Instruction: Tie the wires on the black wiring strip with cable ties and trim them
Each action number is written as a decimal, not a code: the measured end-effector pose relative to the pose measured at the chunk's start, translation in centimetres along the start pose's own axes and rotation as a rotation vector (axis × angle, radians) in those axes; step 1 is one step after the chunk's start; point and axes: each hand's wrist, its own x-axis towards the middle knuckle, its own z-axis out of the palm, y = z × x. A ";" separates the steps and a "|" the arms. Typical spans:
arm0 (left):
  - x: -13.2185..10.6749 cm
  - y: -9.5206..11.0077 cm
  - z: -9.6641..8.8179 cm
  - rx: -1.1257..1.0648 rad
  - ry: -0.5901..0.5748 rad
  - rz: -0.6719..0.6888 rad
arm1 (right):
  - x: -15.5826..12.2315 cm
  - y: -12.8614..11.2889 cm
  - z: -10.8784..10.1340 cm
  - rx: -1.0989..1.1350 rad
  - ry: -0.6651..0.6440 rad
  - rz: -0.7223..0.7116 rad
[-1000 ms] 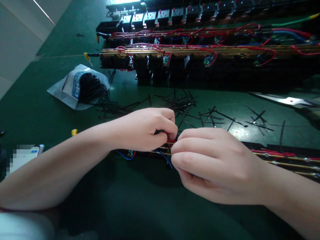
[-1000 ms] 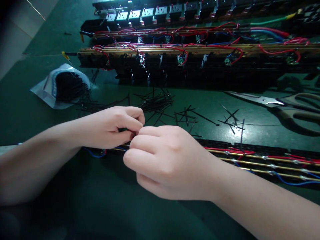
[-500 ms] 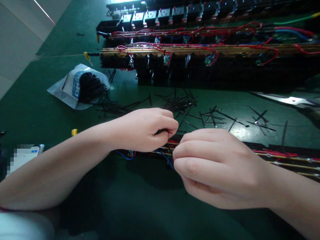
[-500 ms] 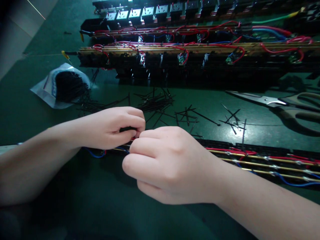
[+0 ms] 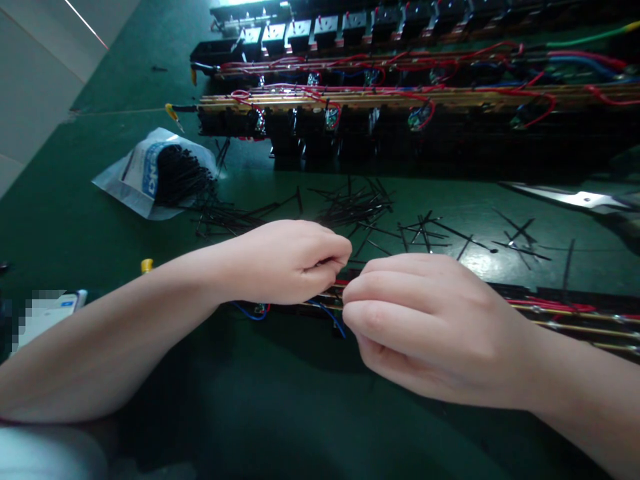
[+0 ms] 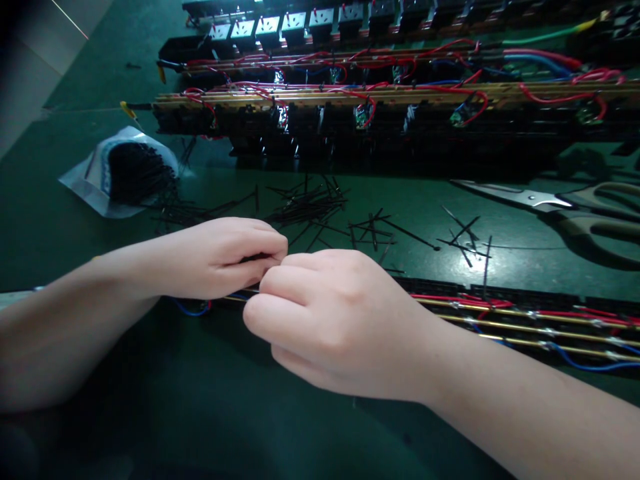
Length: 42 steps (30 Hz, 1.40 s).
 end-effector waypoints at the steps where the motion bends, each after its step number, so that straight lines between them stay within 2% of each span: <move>1: 0.0 0.1 0.0 -0.011 0.002 -0.006 | 0.0 0.0 0.1 -0.002 0.004 -0.002; 5: -0.1 0.4 -0.1 -0.092 0.004 -0.030 | 0.2 0.1 0.1 0.011 0.014 0.012; 8: -0.1 0.5 -0.1 -0.144 0.053 -0.007 | 0.4 0.1 0.1 0.033 0.018 0.068; 12: -0.2 0.1 0.2 -0.147 0.198 0.085 | 0.5 0.2 0.1 0.035 0.029 0.141; 15: -0.4 -0.1 0.5 -0.144 0.338 0.103 | 0.6 0.5 0.1 0.028 0.024 0.185; 17: -0.4 -0.1 0.6 -0.156 0.376 0.105 | 0.6 0.6 0.0 0.043 0.015 0.211; 23: -0.4 -0.4 0.5 -0.112 0.356 0.094 | 0.6 0.5 -0.2 0.070 0.021 0.314; 28: -0.4 -0.1 0.1 -0.109 0.297 0.053 | 0.5 0.4 -0.3 0.086 0.037 0.337; 37: -0.1 0.1 -0.1 -0.398 0.253 -0.115 | 0.4 0.4 -0.2 0.092 0.061 0.371; 42: 0.1 -0.3 0.0 -0.421 0.254 -0.142 | 0.4 0.5 -0.3 0.091 0.075 0.387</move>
